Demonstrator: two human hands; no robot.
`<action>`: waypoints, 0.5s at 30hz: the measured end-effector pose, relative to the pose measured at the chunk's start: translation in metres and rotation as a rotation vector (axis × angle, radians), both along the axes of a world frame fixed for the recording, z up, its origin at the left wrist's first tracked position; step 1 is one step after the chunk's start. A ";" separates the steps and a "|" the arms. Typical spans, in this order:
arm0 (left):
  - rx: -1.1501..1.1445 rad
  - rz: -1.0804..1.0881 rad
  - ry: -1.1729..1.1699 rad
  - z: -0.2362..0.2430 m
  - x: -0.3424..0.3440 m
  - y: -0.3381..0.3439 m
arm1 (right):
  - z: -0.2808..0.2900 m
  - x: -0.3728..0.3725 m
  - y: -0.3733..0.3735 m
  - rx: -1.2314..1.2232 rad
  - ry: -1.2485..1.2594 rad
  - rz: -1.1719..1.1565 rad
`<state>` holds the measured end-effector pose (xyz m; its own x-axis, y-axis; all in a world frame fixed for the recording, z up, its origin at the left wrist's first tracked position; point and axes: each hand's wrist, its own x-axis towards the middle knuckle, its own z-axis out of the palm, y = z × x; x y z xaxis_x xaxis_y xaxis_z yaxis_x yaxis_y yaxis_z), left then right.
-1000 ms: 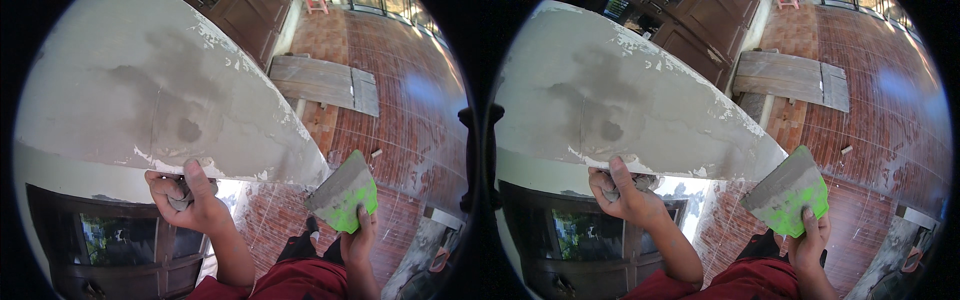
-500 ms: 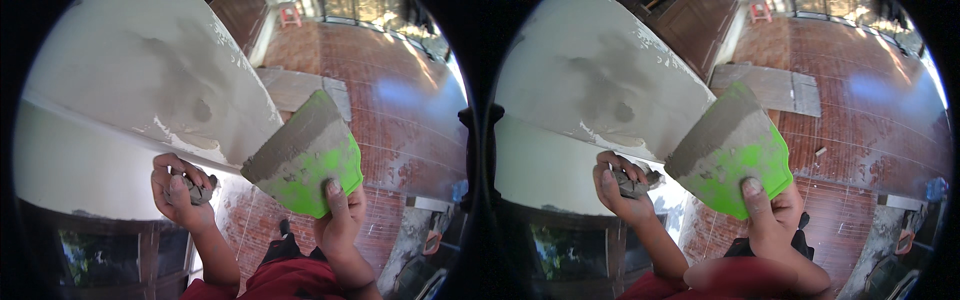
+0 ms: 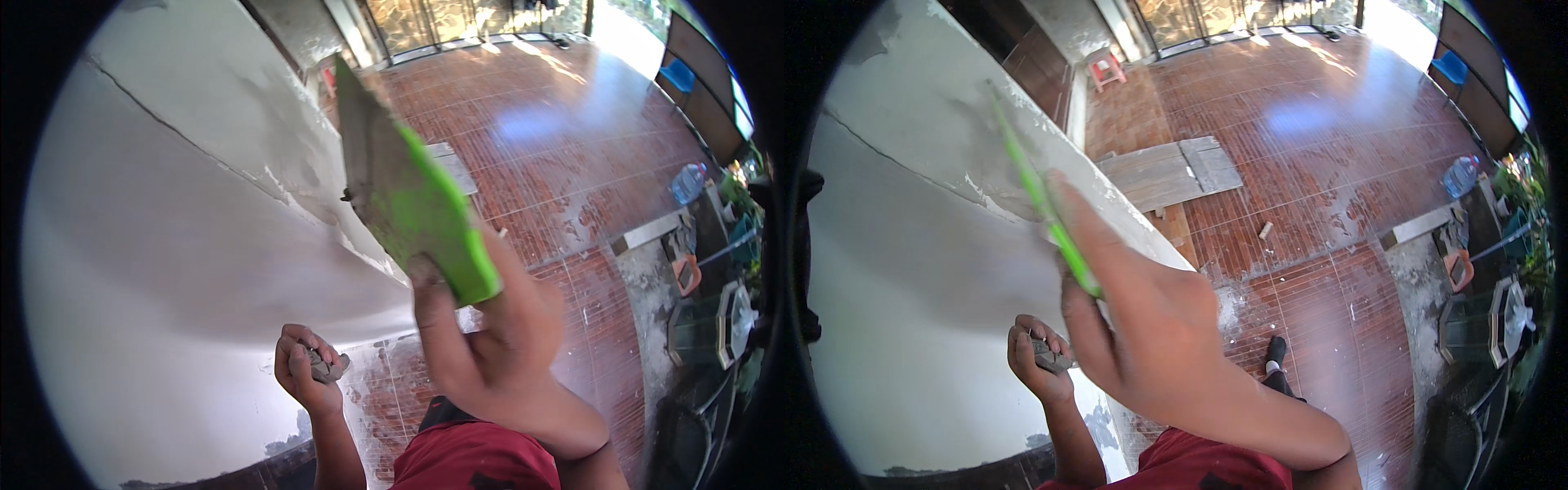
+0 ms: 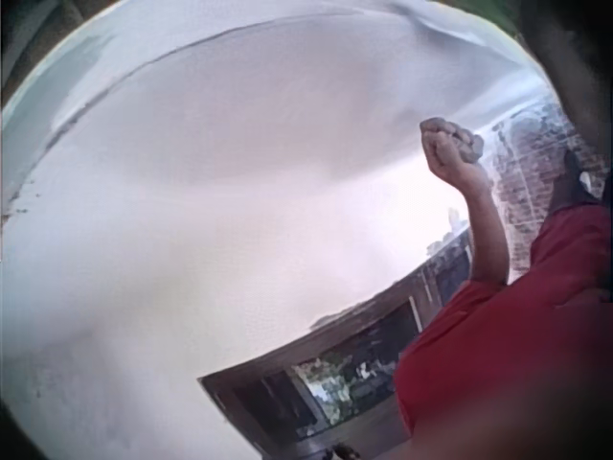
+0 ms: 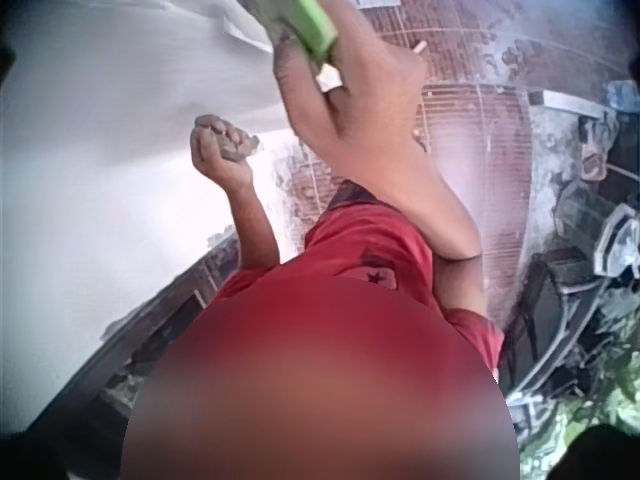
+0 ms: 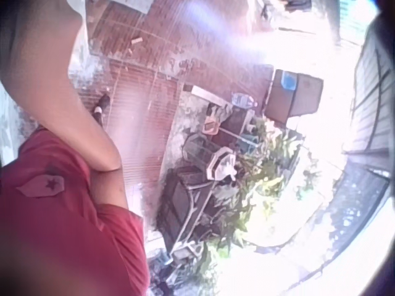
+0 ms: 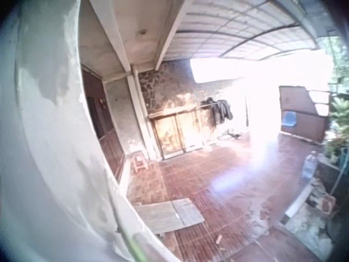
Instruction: The person applies plaster to a vertical wall section using a green trowel, smoothing the surface in repeated strokes. The person also uses their fingers to press and smooth the plaster along the wall edge.
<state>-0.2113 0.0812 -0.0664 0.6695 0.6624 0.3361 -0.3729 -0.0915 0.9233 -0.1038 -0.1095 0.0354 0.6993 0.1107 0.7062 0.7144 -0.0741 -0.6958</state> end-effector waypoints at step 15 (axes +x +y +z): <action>-0.046 0.032 -0.045 0.006 -0.027 -0.018 | 0.018 -0.035 0.036 -0.016 -0.073 0.054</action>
